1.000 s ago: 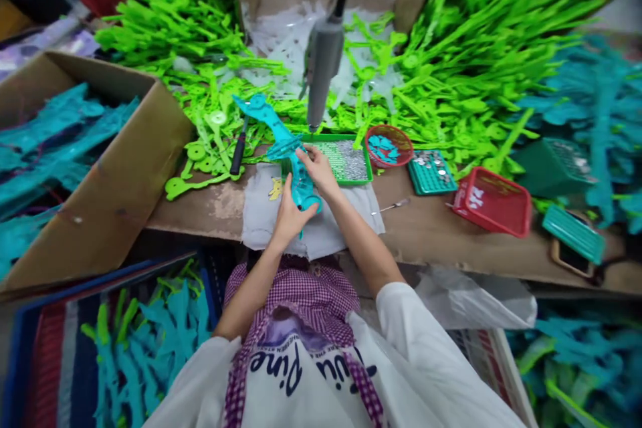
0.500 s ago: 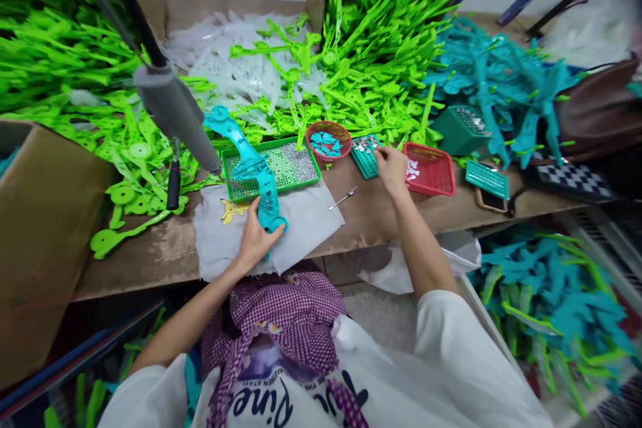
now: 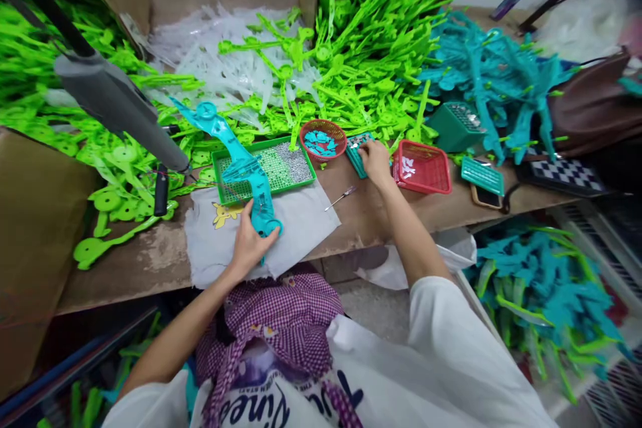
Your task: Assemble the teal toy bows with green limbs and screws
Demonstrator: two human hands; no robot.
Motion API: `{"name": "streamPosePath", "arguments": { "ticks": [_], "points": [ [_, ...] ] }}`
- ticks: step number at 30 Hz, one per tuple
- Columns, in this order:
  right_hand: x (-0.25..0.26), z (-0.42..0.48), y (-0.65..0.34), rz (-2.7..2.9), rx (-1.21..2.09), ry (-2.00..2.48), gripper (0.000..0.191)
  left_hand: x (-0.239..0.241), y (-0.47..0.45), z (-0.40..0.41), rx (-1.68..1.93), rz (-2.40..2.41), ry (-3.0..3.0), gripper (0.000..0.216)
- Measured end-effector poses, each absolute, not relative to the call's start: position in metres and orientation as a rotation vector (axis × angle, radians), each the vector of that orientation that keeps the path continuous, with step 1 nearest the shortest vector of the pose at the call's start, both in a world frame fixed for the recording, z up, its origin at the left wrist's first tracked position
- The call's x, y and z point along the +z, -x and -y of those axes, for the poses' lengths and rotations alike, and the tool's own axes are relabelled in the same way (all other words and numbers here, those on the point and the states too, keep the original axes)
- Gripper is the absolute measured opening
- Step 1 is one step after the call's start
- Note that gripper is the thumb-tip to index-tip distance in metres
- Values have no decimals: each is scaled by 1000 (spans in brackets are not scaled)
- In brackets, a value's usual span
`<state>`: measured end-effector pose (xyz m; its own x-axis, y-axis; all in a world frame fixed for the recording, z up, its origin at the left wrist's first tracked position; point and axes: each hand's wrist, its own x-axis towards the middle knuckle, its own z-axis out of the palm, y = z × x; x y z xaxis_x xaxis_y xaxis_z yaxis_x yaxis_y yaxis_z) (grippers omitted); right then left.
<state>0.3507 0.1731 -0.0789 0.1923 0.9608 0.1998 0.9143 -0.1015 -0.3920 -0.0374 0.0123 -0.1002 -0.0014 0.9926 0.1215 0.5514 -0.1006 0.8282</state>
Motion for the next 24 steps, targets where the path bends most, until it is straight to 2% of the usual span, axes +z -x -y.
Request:
{"name": "streamPosePath", "arguments": {
  "ticks": [10,17,21,24],
  "points": [
    [-81,-177,-357,1764,220,2099,27,-101,37,-12,1002,-1603,-1742,87],
    [-59,-191,-364,1846,421,2270,18,-102,36,-13,1016,-1573,-1735,87],
    [-52,-188,-361,1916,325,2316,13,-104,36,-12,1017,-1578,-1734,87],
    [-49,-180,-357,1979,273,2352,17,-104,35,-12,1020,-1578,-1732,85]
  ]
}}
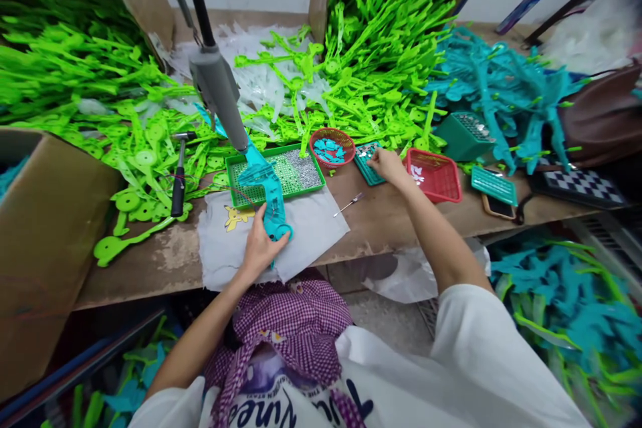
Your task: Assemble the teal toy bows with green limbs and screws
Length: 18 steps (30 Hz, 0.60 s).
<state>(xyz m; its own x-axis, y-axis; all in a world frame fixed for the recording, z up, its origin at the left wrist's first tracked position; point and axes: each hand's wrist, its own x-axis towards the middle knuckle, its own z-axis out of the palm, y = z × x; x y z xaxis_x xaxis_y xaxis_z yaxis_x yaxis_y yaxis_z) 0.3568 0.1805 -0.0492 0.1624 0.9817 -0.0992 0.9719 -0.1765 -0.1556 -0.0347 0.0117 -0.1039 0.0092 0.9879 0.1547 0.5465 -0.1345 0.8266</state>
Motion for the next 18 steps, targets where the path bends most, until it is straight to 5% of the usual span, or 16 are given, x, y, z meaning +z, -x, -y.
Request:
{"name": "streamPosePath", "arguments": {
  "ticks": [18],
  "points": [
    [-54,-163,-342,1898,150,2336,28,-103,33,-9,1004,-1550,-1718,90]
  ]
}}
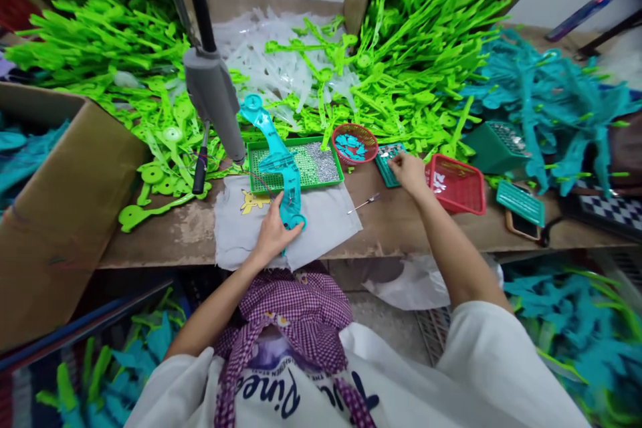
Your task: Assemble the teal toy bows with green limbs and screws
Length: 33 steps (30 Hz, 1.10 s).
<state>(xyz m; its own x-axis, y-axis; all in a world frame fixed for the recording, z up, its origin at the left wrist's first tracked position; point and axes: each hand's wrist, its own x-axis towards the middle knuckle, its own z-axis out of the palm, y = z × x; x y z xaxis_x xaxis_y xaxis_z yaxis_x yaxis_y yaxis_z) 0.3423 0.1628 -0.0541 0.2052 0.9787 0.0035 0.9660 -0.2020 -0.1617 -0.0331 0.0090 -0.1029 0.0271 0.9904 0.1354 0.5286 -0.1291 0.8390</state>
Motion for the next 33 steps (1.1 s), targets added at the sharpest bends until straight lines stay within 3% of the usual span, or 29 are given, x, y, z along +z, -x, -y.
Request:
{"name": "streamPosePath", "arguments": {
  "ticks": [7,14,21,29,33],
  "points": [
    [-66,-152,-338,1912,12,2197,32,-104,33,-9,1032,-1565,-1709,87],
    [-58,-157,-345,1871,133,2155,37,-103,33,-10,1016,-1568,-1712,86],
    [-42,-153,-336,1961,106,2122,30,-103,31,-8,1008,-1550,-1704,87],
    [-46,-80,-172,2152,421,1138,22,-106,29,-8,1019,-1525,-1699,91],
    [-63,-76,-125,2254,364,1121,22,-107,29,-6,1011,-1543,-1683,91]
  ]
}}
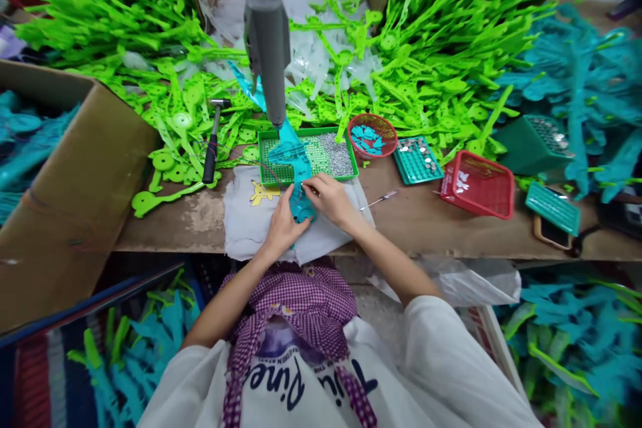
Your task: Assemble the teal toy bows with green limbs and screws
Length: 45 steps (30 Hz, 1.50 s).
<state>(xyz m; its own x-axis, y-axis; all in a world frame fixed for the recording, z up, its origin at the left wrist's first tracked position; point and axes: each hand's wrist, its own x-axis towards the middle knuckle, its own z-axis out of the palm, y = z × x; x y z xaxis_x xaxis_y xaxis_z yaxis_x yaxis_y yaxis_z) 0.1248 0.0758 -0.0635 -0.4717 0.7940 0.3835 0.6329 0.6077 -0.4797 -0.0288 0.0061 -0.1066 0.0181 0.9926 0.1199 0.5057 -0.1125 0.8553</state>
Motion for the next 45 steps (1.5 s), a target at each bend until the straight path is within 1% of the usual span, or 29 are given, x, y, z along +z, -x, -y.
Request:
{"name": "streamPosePath", "arguments": {
  "ticks": [5,8,10,13,16,18,20,25,28,31,35,38,41,45],
  "points": [
    [-66,-75,-129,2368,226,1214,24,-106,28,-5,1006,-1514,-1690,89],
    [-60,-66,-135,2318,289,1196,23,-106,28,-5,1009,-1514,-1687,90],
    [-52,-57,-139,2164,365,1184,20,-106,29,-5,1020,-1512,-1687,90],
    [-36,-49,-138,1749,467,1256,16,-107,29,-6,1031,-1499,-1697,89],
    [-23,-54,-124,1383,595,1271,28,-109,29,-6,1031,-1502,-1703,90],
    [-22,-64,-113,1304,687,1223,36,-109,29,-7,1029,-1510,-1702,92],
    [-27,-71,-106,1335,732,1203,35,-109,28,-7,1029,-1517,-1695,93],
    [-58,-65,-114,1667,603,1265,17,-106,27,-6,1018,-1517,-1681,92],
    [-73,-65,-123,1928,485,1201,19,-104,27,-6,1012,-1519,-1692,93],
    [-76,-72,-130,2154,386,1128,23,-104,27,-6,1001,-1524,-1682,94],
    [-72,-82,-137,2363,368,1022,27,-104,27,-7,1000,-1515,-1667,92],
    [-73,-86,-138,2381,394,1005,31,-105,27,-7,1020,-1516,-1661,92],
    [-79,-85,-135,2282,400,1042,36,-107,27,-7,1041,-1512,-1663,94],
    [-83,-78,-136,2114,349,1013,30,-110,27,-7,1071,-1495,-1686,93]
  ]
}}
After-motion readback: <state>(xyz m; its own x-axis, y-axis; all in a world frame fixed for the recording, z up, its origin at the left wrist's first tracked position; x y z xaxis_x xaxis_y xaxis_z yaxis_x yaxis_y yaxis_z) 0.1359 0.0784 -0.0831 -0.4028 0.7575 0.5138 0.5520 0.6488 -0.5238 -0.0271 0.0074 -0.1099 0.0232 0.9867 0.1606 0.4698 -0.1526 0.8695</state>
